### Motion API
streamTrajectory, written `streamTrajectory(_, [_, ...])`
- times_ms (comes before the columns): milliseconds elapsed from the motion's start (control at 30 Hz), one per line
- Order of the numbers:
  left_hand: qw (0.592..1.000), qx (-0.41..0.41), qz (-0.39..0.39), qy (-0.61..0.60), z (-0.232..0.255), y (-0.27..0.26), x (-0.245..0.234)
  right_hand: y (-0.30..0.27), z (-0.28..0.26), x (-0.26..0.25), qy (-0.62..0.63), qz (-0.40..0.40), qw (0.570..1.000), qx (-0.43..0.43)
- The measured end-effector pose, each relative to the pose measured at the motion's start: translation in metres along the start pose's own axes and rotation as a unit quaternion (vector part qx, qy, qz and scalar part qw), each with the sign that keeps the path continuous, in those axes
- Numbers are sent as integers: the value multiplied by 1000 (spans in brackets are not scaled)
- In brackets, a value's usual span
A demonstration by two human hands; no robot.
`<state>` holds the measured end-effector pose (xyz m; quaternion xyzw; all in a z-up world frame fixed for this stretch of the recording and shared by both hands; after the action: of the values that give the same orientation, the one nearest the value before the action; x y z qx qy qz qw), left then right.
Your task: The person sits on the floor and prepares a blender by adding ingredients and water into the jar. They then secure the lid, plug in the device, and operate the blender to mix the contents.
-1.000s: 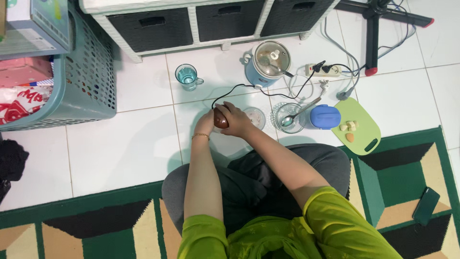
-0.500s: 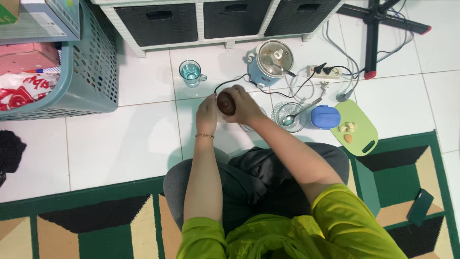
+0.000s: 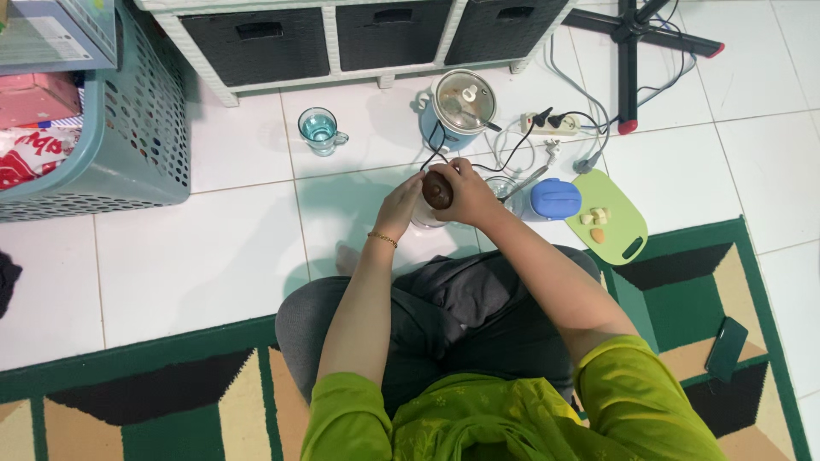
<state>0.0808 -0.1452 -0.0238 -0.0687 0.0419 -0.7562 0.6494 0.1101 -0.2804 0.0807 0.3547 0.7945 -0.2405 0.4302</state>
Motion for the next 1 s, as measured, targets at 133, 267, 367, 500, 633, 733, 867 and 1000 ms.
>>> streamTrajectory(133, [1000, -22, -11, -16, -6, -1, 6, -3, 8, 5, -1, -4, 1000, 5])
streamTrajectory(267, [999, -36, -28, -20, -6, -2, 13, -5, 14, 6, -5, -19, 1000, 23])
streamTrajectory(367, [999, -36, -27, -5, -5, -1, 14, -9, 13, 3, 1, -10, 1000, 12])
streamTrajectory(500, [999, -26, -22, 5, -4, -2, 12, -11, 12, 4, 1, -13, 1000, 10])
streamTrajectory(633, [999, -30, -9, 14, -3, -4, 9, -8, 12, 7, 2, -14, 1000, 18])
streamTrajectory(733, [999, -32, -3, 12, -1, -4, 7, -5, 15, 14, -2, -16, 999, 43])
streamTrajectory(867, [999, -43, -1, 6, -3, -6, 8, -6, 16, 16, 3, 11, 999, 34])
streamTrajectory(1000, [1000, -23, -13, -9, 1, -6, 13, -12, 18, 18, 7, 23, 998, 53])
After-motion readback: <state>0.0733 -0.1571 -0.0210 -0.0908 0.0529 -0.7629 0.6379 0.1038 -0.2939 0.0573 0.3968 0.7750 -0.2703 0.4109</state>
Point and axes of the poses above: each hand's wrist, its own y-axis towards the middle knuckle, its own x-axis out of the palm, z = x × y, the point moved 8 cm from there along y, towards the middle knuckle, and after that the axes turned 10 degrees about -z, right-handed, at the moved point
